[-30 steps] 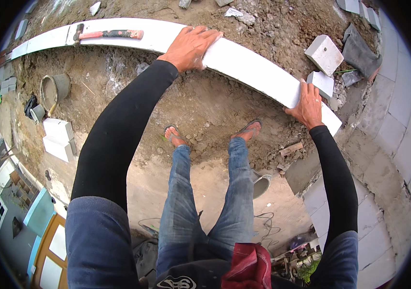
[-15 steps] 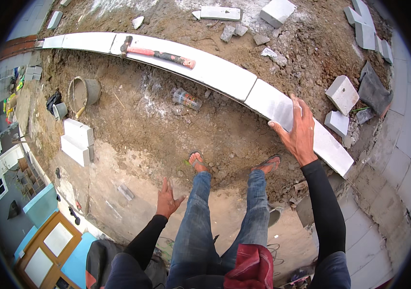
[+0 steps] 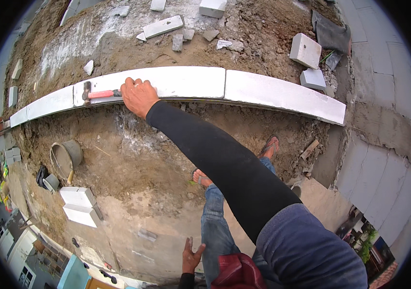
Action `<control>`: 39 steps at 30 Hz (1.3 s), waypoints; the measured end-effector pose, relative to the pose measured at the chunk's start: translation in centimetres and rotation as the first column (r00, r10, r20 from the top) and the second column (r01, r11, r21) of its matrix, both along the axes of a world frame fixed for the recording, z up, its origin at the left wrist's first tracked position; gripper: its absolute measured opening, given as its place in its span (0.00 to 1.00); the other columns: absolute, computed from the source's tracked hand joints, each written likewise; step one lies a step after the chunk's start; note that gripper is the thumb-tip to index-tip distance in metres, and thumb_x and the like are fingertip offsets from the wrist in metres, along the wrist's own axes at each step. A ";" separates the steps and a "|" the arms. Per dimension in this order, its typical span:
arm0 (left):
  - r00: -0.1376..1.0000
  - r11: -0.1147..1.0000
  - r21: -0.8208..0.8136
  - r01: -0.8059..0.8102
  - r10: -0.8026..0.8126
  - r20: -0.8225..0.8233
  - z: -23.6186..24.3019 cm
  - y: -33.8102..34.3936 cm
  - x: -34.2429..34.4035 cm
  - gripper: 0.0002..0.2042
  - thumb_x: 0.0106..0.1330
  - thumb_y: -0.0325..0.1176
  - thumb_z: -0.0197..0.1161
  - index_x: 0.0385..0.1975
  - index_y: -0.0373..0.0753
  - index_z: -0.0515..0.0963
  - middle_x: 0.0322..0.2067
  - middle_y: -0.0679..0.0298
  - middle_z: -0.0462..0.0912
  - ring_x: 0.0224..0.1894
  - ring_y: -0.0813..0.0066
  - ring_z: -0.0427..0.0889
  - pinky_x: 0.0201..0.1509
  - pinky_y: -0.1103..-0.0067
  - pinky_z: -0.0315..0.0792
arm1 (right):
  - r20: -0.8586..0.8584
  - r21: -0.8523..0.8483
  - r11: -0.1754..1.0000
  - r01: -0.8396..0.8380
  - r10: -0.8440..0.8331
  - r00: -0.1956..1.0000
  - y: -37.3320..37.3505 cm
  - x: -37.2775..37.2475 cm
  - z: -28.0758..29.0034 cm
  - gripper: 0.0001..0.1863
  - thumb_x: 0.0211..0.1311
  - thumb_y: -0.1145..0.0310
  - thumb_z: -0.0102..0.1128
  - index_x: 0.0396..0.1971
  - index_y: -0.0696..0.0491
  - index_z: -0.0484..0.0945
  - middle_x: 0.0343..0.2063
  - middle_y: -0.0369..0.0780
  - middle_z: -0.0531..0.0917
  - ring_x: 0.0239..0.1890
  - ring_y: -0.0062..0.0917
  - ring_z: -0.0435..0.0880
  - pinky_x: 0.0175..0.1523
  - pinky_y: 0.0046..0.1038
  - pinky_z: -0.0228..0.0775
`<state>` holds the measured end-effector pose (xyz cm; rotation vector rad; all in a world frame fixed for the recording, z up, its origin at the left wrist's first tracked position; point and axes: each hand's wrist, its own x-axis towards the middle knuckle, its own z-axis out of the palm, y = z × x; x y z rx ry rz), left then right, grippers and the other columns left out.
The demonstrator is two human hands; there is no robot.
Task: The person applies mortar to a lightweight concrete block using a trowel, then places it onto a curved wall and hammers it into position.
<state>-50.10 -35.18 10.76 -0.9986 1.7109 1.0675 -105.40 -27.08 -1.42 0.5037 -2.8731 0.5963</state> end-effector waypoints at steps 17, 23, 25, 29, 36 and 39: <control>-0.392 0.083 -0.738 0.670 -0.805 -0.446 -7.9 21.0 -54.3 0.65 0.36 0.50 0.85 0.77 0.46 0.48 0.74 0.50 0.55 0.75 0.51 0.56 0.76 0.44 0.45 | 0.914 0.020 -0.230 0.973 -0.390 -0.111 31.5 43.3 10.5 0.17 0.77 0.53 0.45 0.41 0.54 0.70 0.17 0.36 0.74 0.19 0.22 0.77 0.19 0.28 0.64; -0.427 -0.043 -0.677 0.735 -0.805 -0.412 -9.6 22.8 -55.9 0.58 0.37 0.43 0.83 0.73 0.38 0.58 0.62 0.46 0.74 0.64 0.49 0.73 0.77 0.53 0.51 | 0.961 -0.208 -0.896 0.391 -0.112 0.254 40.5 41.1 1.3 0.17 0.79 0.49 0.41 0.46 0.49 0.67 0.23 0.31 0.70 0.18 0.16 0.66 0.19 0.21 0.59; -0.480 -0.066 -0.715 0.696 -0.783 -0.395 -9.5 22.9 -56.1 0.55 0.36 0.40 0.82 0.71 0.36 0.61 0.59 0.45 0.76 0.61 0.47 0.76 0.75 0.57 0.59 | 0.921 -0.224 -0.960 0.170 -0.151 0.359 42.4 36.8 -1.7 0.18 0.79 0.49 0.40 0.46 0.49 0.66 0.23 0.31 0.69 0.19 0.17 0.66 0.20 0.22 0.60; -0.344 0.006 -0.640 0.768 -0.839 -0.422 -8.7 23.6 -56.1 0.51 0.35 0.40 0.83 0.65 0.32 0.68 0.54 0.43 0.80 0.55 0.47 0.81 0.62 0.64 0.74 | 0.837 -0.160 -0.987 -0.022 -0.147 0.527 44.6 27.9 -4.8 0.17 0.80 0.49 0.39 0.44 0.49 0.63 0.21 0.32 0.67 0.19 0.19 0.66 0.21 0.23 0.61; -0.342 0.043 -0.621 0.783 -0.803 -0.487 -8.4 23.9 -55.9 0.50 0.35 0.39 0.85 0.64 0.31 0.69 0.54 0.44 0.81 0.54 0.51 0.83 0.60 0.64 0.75 | 0.849 -0.036 -0.990 -0.133 -0.100 0.518 43.5 23.8 -3.0 0.17 0.79 0.48 0.38 0.42 0.48 0.63 0.21 0.32 0.67 0.18 0.19 0.66 0.21 0.24 0.61; -0.315 0.034 -0.618 0.785 -0.837 -0.447 -8.6 23.5 -56.1 0.50 0.36 0.39 0.85 0.64 0.31 0.69 0.55 0.44 0.80 0.55 0.51 0.82 0.61 0.64 0.75 | 0.838 -0.064 -0.997 -0.039 -0.075 0.541 42.6 24.1 -2.6 0.18 0.79 0.47 0.39 0.44 0.47 0.63 0.22 0.32 0.68 0.19 0.19 0.66 0.20 0.24 0.61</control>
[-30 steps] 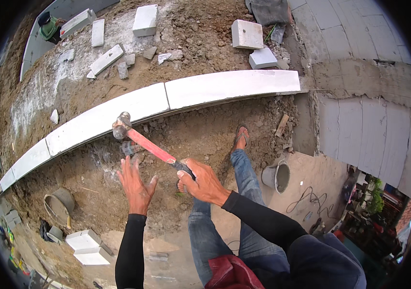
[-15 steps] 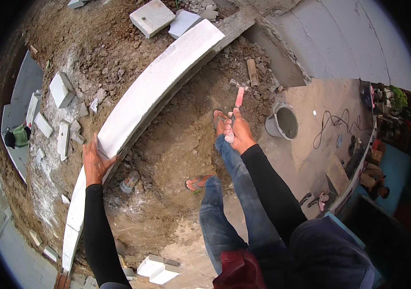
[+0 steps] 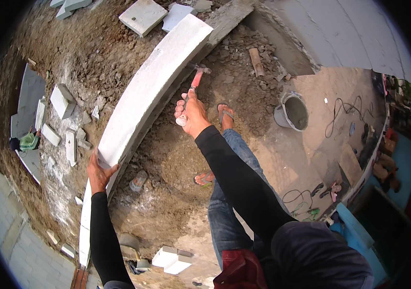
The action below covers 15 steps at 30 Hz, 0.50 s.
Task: The person applies mortar to a lightweight concrete block using a trowel, then places it onto a curved wall and hammers it into position.
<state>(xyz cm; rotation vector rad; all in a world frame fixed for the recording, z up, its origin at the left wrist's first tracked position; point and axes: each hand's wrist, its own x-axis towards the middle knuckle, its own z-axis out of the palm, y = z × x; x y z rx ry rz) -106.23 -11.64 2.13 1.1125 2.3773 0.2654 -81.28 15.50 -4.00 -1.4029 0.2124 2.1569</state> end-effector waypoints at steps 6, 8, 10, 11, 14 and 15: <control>0.999 0.999 0.036 0.009 -0.011 0.033 0.0 -0.1 -0.3 0.50 0.37 0.45 0.84 0.65 0.32 0.69 0.53 0.42 0.81 0.54 0.48 0.82 0.60 0.65 0.74 | -0.002 -0.018 1.000 0.014 -0.014 1.000 -0.5 -1.6 0.7 0.17 0.79 0.47 0.37 0.46 0.47 0.63 0.23 0.33 0.68 0.19 0.19 0.68 0.20 0.24 0.62; 1.000 1.000 -0.004 0.005 -0.005 0.006 0.1 -0.1 -0.3 0.51 0.37 0.45 0.85 0.65 0.32 0.69 0.53 0.42 0.81 0.54 0.49 0.82 0.60 0.65 0.74 | 0.037 -0.022 0.997 0.068 -0.067 0.997 -0.7 -1.9 1.5 0.17 0.78 0.47 0.38 0.45 0.47 0.63 0.23 0.33 0.68 0.19 0.19 0.68 0.20 0.24 0.62; 1.000 1.000 -0.026 -0.003 0.003 0.007 0.2 -0.1 -0.4 0.52 0.37 0.46 0.85 0.66 0.33 0.69 0.53 0.42 0.81 0.55 0.48 0.82 0.61 0.64 0.74 | -0.004 -0.052 0.996 0.073 -0.074 0.997 -1.0 -1.9 2.4 0.18 0.78 0.47 0.38 0.44 0.47 0.63 0.23 0.33 0.67 0.19 0.19 0.67 0.20 0.25 0.61; 1.000 0.999 -0.039 -0.007 0.007 0.012 0.2 -0.1 -0.4 0.52 0.36 0.47 0.85 0.66 0.33 0.69 0.53 0.42 0.81 0.55 0.48 0.82 0.61 0.64 0.74 | -0.004 -0.042 0.998 0.054 -0.054 0.999 -1.1 -1.8 2.7 0.17 0.78 0.47 0.38 0.44 0.47 0.63 0.23 0.32 0.67 0.19 0.19 0.67 0.20 0.25 0.61; 0.998 0.997 -0.057 0.047 -0.049 -0.044 0.1 -0.1 -0.4 0.53 0.36 0.48 0.86 0.66 0.32 0.68 0.53 0.41 0.80 0.56 0.48 0.81 0.62 0.63 0.73 | 0.028 -0.021 1.000 0.013 -0.013 1.000 -1.6 -1.7 2.8 0.17 0.78 0.47 0.39 0.45 0.46 0.62 0.23 0.32 0.68 0.19 0.19 0.67 0.20 0.25 0.61; 0.995 0.997 -0.041 0.070 -0.073 -0.061 0.1 -0.1 -0.4 0.54 0.35 0.49 0.86 0.66 0.32 0.68 0.54 0.41 0.80 0.56 0.47 0.81 0.62 0.63 0.73 | 0.018 -0.025 0.999 0.020 -0.019 1.000 -1.8 -1.7 2.5 0.16 0.78 0.47 0.39 0.45 0.46 0.62 0.23 0.32 0.68 0.19 0.19 0.67 0.20 0.25 0.62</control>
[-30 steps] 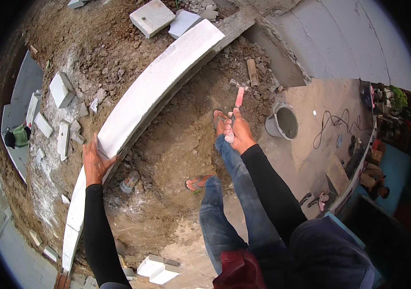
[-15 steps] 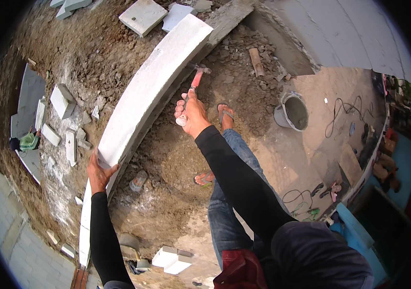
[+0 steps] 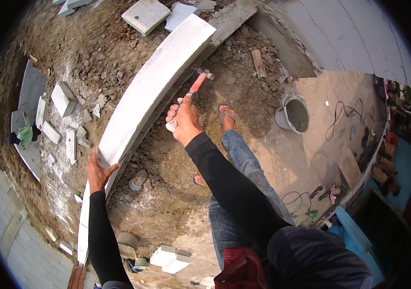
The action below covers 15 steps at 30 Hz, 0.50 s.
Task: The person applies mortar to a lightweight concrete block using a trowel, then places it onto a curved wall and hammers it into position.
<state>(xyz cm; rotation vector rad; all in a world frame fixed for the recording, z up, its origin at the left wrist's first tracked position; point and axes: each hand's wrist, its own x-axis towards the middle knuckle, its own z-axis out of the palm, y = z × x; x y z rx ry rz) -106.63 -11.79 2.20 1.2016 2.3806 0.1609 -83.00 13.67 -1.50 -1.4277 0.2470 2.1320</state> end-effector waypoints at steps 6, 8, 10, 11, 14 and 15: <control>1.000 1.000 -0.005 0.009 -0.009 0.012 0.1 0.2 -0.1 0.54 0.34 0.48 0.86 0.66 0.32 0.67 0.58 0.42 0.77 0.62 0.47 0.76 0.77 0.57 0.54 | 0.134 0.144 0.960 -0.238 0.220 0.966 -2.5 3.6 0.2 0.19 0.78 0.48 0.41 0.48 0.50 0.62 0.23 0.33 0.68 0.17 0.17 0.67 0.19 0.23 0.62; 0.999 0.996 -0.089 -0.023 0.025 0.021 0.0 0.2 -0.3 0.57 0.32 0.51 0.85 0.66 0.31 0.66 0.58 0.42 0.77 0.62 0.48 0.76 0.72 0.59 0.63 | 0.376 0.177 0.835 -0.522 0.432 0.819 -4.1 7.6 2.6 0.22 0.78 0.49 0.43 0.50 0.55 0.64 0.24 0.37 0.71 0.18 0.19 0.71 0.20 0.27 0.64; 0.996 0.999 -0.025 -0.022 0.024 0.085 -0.2 0.0 -0.5 0.57 0.32 0.51 0.85 0.67 0.32 0.66 0.57 0.42 0.78 0.60 0.48 0.78 0.65 0.62 0.72 | 0.881 0.333 0.283 -0.900 0.247 0.404 -6.1 11.1 5.4 0.23 0.78 0.52 0.43 0.43 0.61 0.69 0.21 0.41 0.73 0.18 0.26 0.73 0.29 0.35 0.67; 1.000 0.999 -0.033 -0.003 0.004 0.030 -0.3 -0.2 -0.5 0.57 0.32 0.48 0.86 0.68 0.34 0.66 0.57 0.42 0.78 0.59 0.47 0.78 0.66 0.62 0.72 | 0.837 0.226 0.250 -0.941 0.444 0.319 -6.9 13.0 7.1 0.24 0.78 0.52 0.43 0.49 0.62 0.69 0.19 0.39 0.72 0.17 0.27 0.72 0.26 0.34 0.66; 0.995 0.998 -0.024 0.050 -0.052 -0.082 -0.7 -0.6 -0.4 0.57 0.32 0.48 0.86 0.69 0.37 0.65 0.57 0.47 0.79 0.59 0.49 0.79 0.64 0.64 0.73 | 0.882 0.308 -0.080 -0.948 0.399 0.252 -9.3 13.6 9.6 0.21 0.77 0.54 0.47 0.48 0.61 0.70 0.19 0.43 0.76 0.17 0.35 0.77 0.22 0.37 0.67; 0.998 0.999 -0.034 0.025 -0.027 -0.061 -0.8 -0.7 -0.4 0.57 0.32 0.48 0.86 0.69 0.38 0.65 0.57 0.48 0.79 0.59 0.49 0.79 0.63 0.64 0.73 | 0.915 0.337 -0.213 -0.917 0.305 0.265 -9.6 12.9 9.7 0.20 0.76 0.55 0.49 0.47 0.60 0.70 0.20 0.45 0.77 0.17 0.37 0.79 0.22 0.37 0.67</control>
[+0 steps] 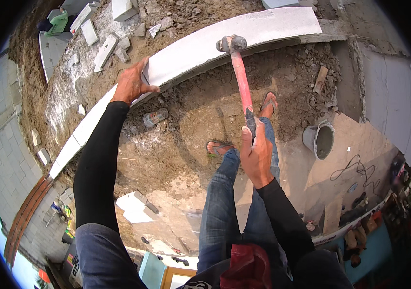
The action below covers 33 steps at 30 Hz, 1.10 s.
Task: The person applies mortar to a lightweight concrete block using a trowel, then places it onto a curved wall and hammers it into position.
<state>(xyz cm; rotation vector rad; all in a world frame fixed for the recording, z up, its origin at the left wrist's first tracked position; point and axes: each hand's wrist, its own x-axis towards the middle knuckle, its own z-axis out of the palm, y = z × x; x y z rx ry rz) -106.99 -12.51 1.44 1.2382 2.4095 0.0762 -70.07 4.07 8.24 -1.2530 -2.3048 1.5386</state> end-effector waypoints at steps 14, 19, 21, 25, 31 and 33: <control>0.999 0.997 0.072 0.037 -0.037 0.000 -0.5 -0.1 -0.8 0.51 0.33 0.52 0.84 0.62 0.34 0.72 0.45 0.46 0.85 0.48 0.46 0.84 0.56 0.63 0.78 | 0.242 0.239 0.799 -0.551 0.501 0.831 0.7 -6.9 -1.8 0.17 0.74 0.60 0.54 0.48 0.59 0.71 0.18 0.49 0.80 0.19 0.48 0.81 0.22 0.46 0.69; 0.998 0.999 0.027 0.033 -0.034 0.044 -1.2 -0.2 -1.3 0.52 0.33 0.53 0.84 0.63 0.34 0.72 0.47 0.45 0.84 0.50 0.46 0.84 0.60 0.63 0.76 | 0.243 0.288 0.757 -0.587 0.535 0.809 2.0 -8.1 -1.4 0.17 0.74 0.59 0.54 0.49 0.59 0.70 0.14 0.48 0.78 0.17 0.49 0.80 0.21 0.46 0.66; 0.998 0.999 0.012 0.037 -0.038 0.044 -1.7 -0.2 -1.4 0.52 0.34 0.53 0.83 0.64 0.35 0.71 0.49 0.46 0.83 0.52 0.47 0.83 0.66 0.61 0.71 | 0.284 0.299 0.735 -0.609 0.541 0.792 2.2 -8.3 -1.3 0.17 0.74 0.59 0.54 0.48 0.59 0.71 0.14 0.49 0.78 0.17 0.49 0.80 0.21 0.46 0.66; 0.994 0.989 0.116 0.096 -0.090 -0.054 -2.2 -0.7 -1.3 0.52 0.35 0.53 0.83 0.65 0.39 0.70 0.49 0.48 0.84 0.54 0.51 0.82 0.72 0.57 0.64 | 0.258 0.164 0.740 -0.653 0.606 0.752 5.3 -9.9 0.1 0.17 0.75 0.57 0.51 0.45 0.58 0.73 0.16 0.49 0.79 0.19 0.47 0.81 0.24 0.47 0.67; 0.998 0.997 -0.052 0.055 -0.054 0.014 -2.3 -0.4 -1.3 0.53 0.39 0.56 0.82 0.69 0.43 0.66 0.55 0.51 0.81 0.58 0.58 0.81 0.77 0.60 0.57 | 0.126 0.461 0.382 -0.801 0.865 0.486 17.4 -20.5 -2.0 0.30 0.79 0.49 0.37 0.58 0.63 0.71 0.36 0.57 0.83 0.29 0.38 0.86 0.35 0.40 0.77; 0.986 0.982 -0.189 -0.019 0.050 0.161 -2.1 -0.3 -1.2 0.52 0.39 0.55 0.82 0.68 0.41 0.68 0.50 0.49 0.83 0.57 0.57 0.82 0.75 0.59 0.62 | 0.281 0.511 0.264 -0.818 0.848 0.450 19.5 -24.8 -6.6 0.30 0.79 0.49 0.38 0.58 0.62 0.71 0.35 0.56 0.82 0.29 0.37 0.86 0.35 0.40 0.77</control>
